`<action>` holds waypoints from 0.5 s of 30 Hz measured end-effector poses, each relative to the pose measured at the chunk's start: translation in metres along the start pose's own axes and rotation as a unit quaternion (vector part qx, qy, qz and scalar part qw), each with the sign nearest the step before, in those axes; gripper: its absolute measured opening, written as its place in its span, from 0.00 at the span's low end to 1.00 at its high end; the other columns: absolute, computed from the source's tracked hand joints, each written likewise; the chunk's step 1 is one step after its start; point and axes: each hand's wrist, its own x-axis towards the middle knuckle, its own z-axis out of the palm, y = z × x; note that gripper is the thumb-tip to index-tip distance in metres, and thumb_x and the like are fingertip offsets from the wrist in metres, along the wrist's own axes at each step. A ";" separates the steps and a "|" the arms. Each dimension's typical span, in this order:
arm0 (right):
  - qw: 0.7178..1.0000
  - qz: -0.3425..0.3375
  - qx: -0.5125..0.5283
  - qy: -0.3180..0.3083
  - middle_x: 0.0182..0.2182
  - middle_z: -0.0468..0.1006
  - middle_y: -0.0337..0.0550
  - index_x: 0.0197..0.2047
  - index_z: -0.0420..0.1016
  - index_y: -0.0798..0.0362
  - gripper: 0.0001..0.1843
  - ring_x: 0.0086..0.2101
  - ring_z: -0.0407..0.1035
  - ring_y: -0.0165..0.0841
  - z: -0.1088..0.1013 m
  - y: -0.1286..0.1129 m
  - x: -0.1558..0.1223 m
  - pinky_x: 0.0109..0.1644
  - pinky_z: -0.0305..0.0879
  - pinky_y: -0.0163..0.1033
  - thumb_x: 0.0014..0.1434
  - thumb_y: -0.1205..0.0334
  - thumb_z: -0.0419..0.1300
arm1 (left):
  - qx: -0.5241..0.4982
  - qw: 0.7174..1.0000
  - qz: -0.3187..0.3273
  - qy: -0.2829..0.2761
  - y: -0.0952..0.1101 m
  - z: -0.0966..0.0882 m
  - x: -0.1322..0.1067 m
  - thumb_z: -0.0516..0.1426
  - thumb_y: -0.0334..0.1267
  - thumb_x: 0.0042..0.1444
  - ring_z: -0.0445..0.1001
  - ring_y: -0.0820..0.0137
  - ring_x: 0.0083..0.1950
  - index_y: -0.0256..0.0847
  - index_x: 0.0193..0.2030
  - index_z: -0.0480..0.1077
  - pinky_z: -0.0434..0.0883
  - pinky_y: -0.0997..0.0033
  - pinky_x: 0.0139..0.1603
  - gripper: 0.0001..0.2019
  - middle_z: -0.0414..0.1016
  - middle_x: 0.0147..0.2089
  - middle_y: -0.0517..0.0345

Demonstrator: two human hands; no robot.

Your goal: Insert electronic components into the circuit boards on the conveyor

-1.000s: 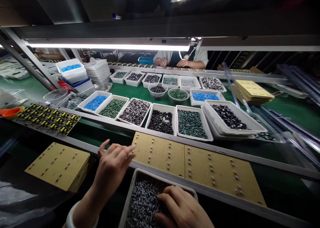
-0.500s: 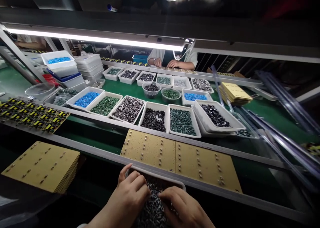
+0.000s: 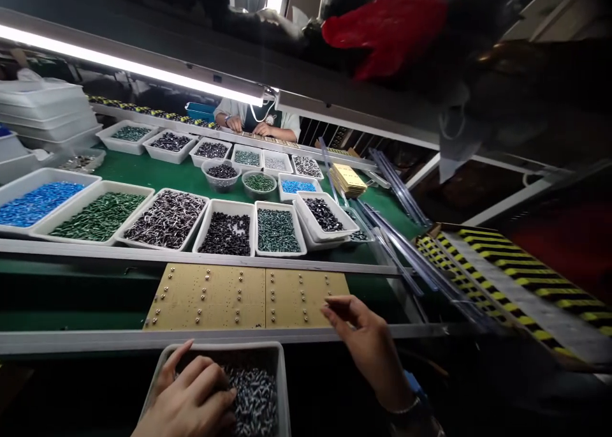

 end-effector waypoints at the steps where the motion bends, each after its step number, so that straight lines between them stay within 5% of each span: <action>1: 1.000 0.009 -0.023 0.014 0.36 0.85 0.44 0.45 0.82 0.51 0.10 0.35 0.81 0.37 -0.007 0.008 0.004 0.40 0.79 0.38 0.65 0.55 0.66 | -0.007 1.000 -0.018 0.005 0.003 0.003 -0.001 0.47 0.43 0.73 0.73 0.72 0.32 0.47 0.30 0.71 0.38 0.59 0.77 0.20 0.74 0.28 0.67; 7: 0.986 -0.077 -0.144 -0.009 0.46 0.80 0.49 0.56 0.79 0.52 0.16 0.46 0.77 0.40 -0.017 0.030 0.012 0.52 0.75 0.44 0.72 0.61 0.55 | 0.008 0.990 0.042 -0.136 0.010 -0.013 0.017 0.54 0.33 0.68 0.76 0.74 0.38 0.45 0.34 0.69 0.29 0.63 0.77 0.09 0.77 0.34 0.67; 10: 0.983 -0.088 -0.157 -0.012 0.46 0.79 0.49 0.59 0.75 0.54 0.16 0.45 0.76 0.39 -0.012 0.031 0.010 0.52 0.74 0.44 0.72 0.62 0.54 | 0.023 0.992 0.058 -0.106 0.010 -0.015 0.022 0.53 0.35 0.70 0.77 0.74 0.36 0.44 0.33 0.69 0.32 0.66 0.77 0.12 0.77 0.32 0.67; 15: 0.982 -0.091 -0.165 0.002 0.38 0.80 0.46 0.47 0.76 0.53 0.07 0.37 0.76 0.37 -0.008 0.031 0.008 0.44 0.75 0.43 0.71 0.62 0.57 | -0.005 1.000 -0.016 -0.014 0.013 0.003 0.006 0.49 0.50 0.74 0.77 0.71 0.39 0.48 0.38 0.75 0.36 0.63 0.78 0.18 0.80 0.35 0.68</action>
